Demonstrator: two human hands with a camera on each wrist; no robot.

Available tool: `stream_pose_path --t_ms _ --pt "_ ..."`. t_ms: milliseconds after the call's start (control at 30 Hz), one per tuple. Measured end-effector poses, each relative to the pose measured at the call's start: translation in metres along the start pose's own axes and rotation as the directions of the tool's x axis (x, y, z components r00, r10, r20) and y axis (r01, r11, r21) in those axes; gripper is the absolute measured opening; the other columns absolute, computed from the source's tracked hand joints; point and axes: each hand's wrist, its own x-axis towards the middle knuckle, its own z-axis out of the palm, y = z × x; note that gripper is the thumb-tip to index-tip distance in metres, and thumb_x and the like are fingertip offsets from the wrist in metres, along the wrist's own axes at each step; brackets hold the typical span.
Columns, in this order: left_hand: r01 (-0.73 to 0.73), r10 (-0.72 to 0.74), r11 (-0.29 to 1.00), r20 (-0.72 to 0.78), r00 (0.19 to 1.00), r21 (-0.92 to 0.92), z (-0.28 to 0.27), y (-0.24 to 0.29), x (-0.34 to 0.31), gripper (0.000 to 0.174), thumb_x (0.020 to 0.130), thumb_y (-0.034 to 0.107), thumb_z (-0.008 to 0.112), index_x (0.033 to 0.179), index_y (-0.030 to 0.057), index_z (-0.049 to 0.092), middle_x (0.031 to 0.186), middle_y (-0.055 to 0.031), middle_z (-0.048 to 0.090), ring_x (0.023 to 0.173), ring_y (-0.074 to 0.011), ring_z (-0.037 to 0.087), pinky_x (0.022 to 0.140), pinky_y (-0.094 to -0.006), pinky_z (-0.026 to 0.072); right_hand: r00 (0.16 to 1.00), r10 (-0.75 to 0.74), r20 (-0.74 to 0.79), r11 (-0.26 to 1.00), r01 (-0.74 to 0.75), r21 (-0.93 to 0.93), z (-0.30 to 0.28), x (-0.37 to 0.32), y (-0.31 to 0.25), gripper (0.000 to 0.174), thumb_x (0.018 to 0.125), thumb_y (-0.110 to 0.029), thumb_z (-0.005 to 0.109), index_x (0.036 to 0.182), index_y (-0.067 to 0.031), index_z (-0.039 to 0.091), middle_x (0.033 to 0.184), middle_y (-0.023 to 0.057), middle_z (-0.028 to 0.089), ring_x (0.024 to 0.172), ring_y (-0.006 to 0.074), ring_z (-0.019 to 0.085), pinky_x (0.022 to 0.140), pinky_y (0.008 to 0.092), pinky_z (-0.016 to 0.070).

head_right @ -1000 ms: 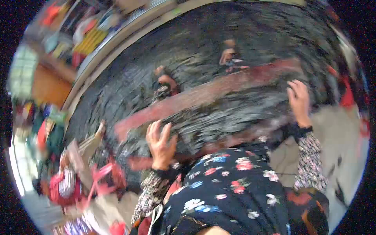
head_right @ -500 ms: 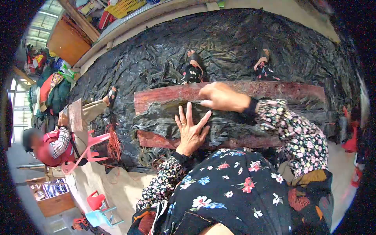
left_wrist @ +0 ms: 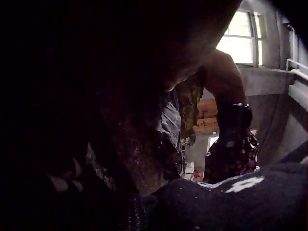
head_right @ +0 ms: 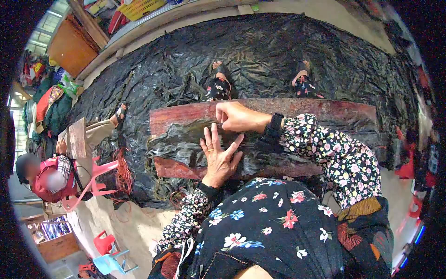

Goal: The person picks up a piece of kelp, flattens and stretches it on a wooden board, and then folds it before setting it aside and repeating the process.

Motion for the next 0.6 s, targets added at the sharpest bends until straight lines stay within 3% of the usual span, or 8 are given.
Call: stream_pose_path --t_ms 100,167,233,267,333,467,500,600 --pt "-0.011 0.011 1.0 0.002 1.0 0.004 0.001 -0.001 0.001 0.059 0.086 0.036 0.07 0.143 0.0411 0.051 0.162 -0.0269 0.009 0.148 -0.052 0.006 0.111 -0.0715 0.0117 0.999 0.053 -0.013 0.96 -0.047 0.275 0.001 0.005 0.004 0.026 0.071 0.002 0.063 0.097 -0.0017 0.065 0.084 0.0122 0.069 0.08 0.0196 0.067 0.068 0.0357 0.0531" --pt "-0.015 0.015 1.0 -0.009 1.0 0.009 0.0 0.0 0.001 0.062 0.086 0.037 0.07 0.145 0.037 0.049 0.162 -0.0267 0.009 0.149 -0.051 0.006 0.111 -0.0712 0.0118 0.996 -0.016 -0.086 0.969 0.037 0.246 0.003 0.01 0.012 0.023 0.071 0.004 0.061 0.093 -0.0017 0.066 0.083 0.0108 0.069 0.08 0.0181 0.067 0.069 0.0351 0.0531" --pt "-0.017 0.018 1.0 -0.023 1.0 0.014 0.0 0.0 0.002 0.066 0.086 0.038 0.07 0.148 0.0328 0.047 0.162 -0.0265 0.01 0.149 -0.05 0.006 0.112 -0.0709 0.0118 0.99 -0.089 -0.109 0.979 0.107 0.172 0.002 0.01 0.015 0.025 0.072 0.006 0.06 0.095 -0.0013 0.065 0.092 0.0062 0.066 0.087 0.0155 0.062 0.077 0.0324 0.0506" --pt "0.023 -0.023 1.0 0.024 0.999 -0.004 -0.001 0.0 0.002 0.07 0.086 0.04 0.07 0.149 0.0277 0.044 0.162 -0.0253 0.011 0.15 -0.0482 0.006 0.112 -0.0707 0.0112 0.968 -0.205 -0.143 0.979 0.205 -0.02 0.0 0.007 0.01 0.022 0.069 0.01 0.059 0.088 -0.0011 0.064 0.089 0.008 0.063 0.085 0.0226 0.063 0.076 0.0344 0.0505" --pt "0.043 -0.047 0.996 0.051 0.998 0.083 -0.005 0.003 0.007 0.082 0.082 0.048 0.071 0.151 0.0174 0.04 0.162 -0.0185 0.019 0.149 -0.0414 0.014 0.111 -0.0678 0.0165 0.933 -0.309 -0.184 0.949 0.291 -0.117 0.007 0.009 0.018 0.016 0.069 0.007 0.062 0.083 -0.0027 0.063 0.086 0.01 0.061 0.08 0.0275 0.062 0.071 0.037 0.0502" --pt "0.01 -0.037 0.973 0.113 0.993 0.23 -0.03 0.002 0.025 0.095 0.069 0.061 0.076 0.148 0.0194 0.044 0.152 -0.0104 0.034 0.138 -0.0358 0.03 0.103 -0.0608 0.0295 0.836 -0.529 -0.15 0.8 0.431 -0.418 0.008 0.011 0.029 0.015 0.069 -0.005 0.069 0.08 -0.0047 0.059 0.089 0.0112 0.057 0.084 0.0328 0.06 0.069 0.0422 0.0506" --pt "-0.001 -0.027 0.981 0.143 0.989 0.194 -0.028 -0.003 0.029 0.101 0.066 0.062 0.078 0.15 0.0197 0.04 0.153 -0.0121 0.032 0.142 -0.0376 0.025 0.105 -0.0654 0.0273 0.784 -0.612 -0.104 0.697 0.473 -0.539 0.002 0.009 0.026 0.017 0.068 -0.007 0.069 0.082 -0.0047 0.059 0.091 0.0113 0.057 0.088 0.0327 0.06 0.072 0.0426 0.0511" --pt "-0.046 0.018 0.992 0.221 0.975 0.122 -0.027 -0.013 0.037 0.111 0.065 0.06 0.079 0.156 0.0217 0.028 0.16 -0.0139 0.021 0.151 -0.0424 0.006 0.11 -0.0754 0.0136 0.771 -0.583 -0.255 0.714 0.337 -0.614 -0.032 -0.008 0.007 0.013 0.071 -0.004 0.064 0.083 -0.0045 0.059 0.092 0.0119 0.057 0.093 0.0334 0.057 0.078 0.0422 0.0504"
